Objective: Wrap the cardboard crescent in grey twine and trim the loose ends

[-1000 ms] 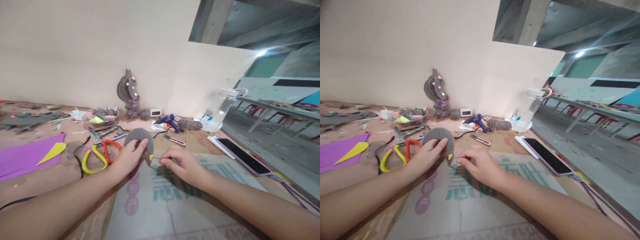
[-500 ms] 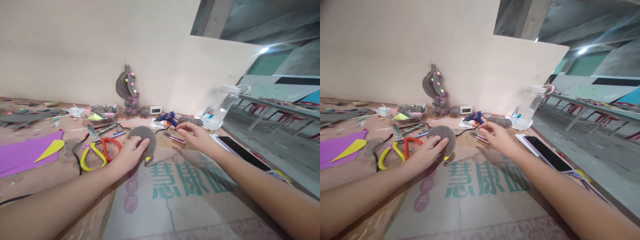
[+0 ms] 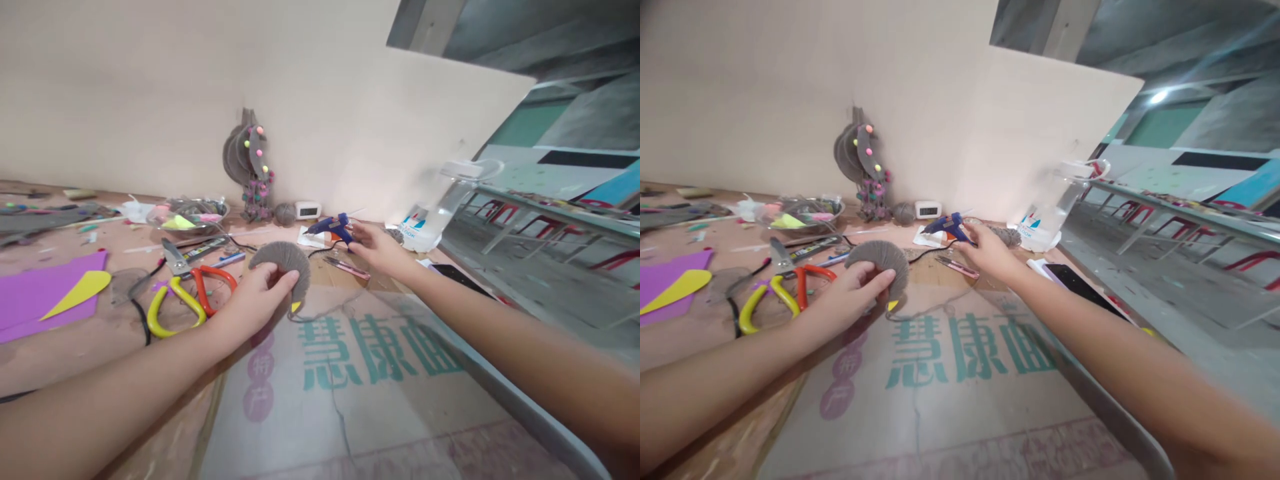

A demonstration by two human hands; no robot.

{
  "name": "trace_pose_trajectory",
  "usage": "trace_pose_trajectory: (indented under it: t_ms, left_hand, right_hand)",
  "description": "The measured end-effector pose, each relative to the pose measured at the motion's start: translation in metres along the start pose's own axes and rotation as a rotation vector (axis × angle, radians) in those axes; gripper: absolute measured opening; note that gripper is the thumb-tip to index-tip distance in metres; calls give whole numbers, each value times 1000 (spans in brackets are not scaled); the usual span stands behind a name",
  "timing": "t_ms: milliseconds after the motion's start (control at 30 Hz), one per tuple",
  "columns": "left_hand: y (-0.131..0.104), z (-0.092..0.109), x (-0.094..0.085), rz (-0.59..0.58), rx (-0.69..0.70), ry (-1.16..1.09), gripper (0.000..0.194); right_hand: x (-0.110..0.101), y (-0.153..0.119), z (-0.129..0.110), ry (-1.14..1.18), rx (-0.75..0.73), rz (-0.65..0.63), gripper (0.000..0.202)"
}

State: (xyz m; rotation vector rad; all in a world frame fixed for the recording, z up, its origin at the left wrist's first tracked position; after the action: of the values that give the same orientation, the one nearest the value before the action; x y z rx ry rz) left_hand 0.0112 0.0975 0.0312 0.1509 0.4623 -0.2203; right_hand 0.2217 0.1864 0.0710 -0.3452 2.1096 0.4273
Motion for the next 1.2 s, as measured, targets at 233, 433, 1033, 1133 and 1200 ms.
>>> trace_pose_trajectory:
  t_ms: [233, 433, 1033, 1133, 1200]
  left_hand:
    - [1, 0, -1, -13, 11, 14, 31]
    - [1, -3, -1, -4, -10, -2, 31]
    - [0, -12, -2, 4, -90, -61, 33]
    - [-3, -13, -6, 36, -122, -50, 34]
    - [-4, -12, -10, 62, -142, -35, 35]
  right_hand:
    - [16, 49, 35, -53, 137, -15, 35]
    - [12, 49, 32, -58, 201, 105, 29]
    - [8, -79, -52, 376, -5, -25, 21]
    - [25, -87, -49, 293, 0, -95, 24]
    - [33, -90, -46, 249, -1, -138, 27]
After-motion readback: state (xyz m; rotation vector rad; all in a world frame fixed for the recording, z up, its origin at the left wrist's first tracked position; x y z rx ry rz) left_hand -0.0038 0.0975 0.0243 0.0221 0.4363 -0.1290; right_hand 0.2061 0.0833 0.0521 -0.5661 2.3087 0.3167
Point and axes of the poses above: each hand's wrist, its own y-axis towards the middle knuckle, its own x-axis out of the palm, z = x × y, the point moved 10 cm from there along y, towards the middle knuckle, and after that the axes turned 11 degrees about -z, right-handed, at the moved point
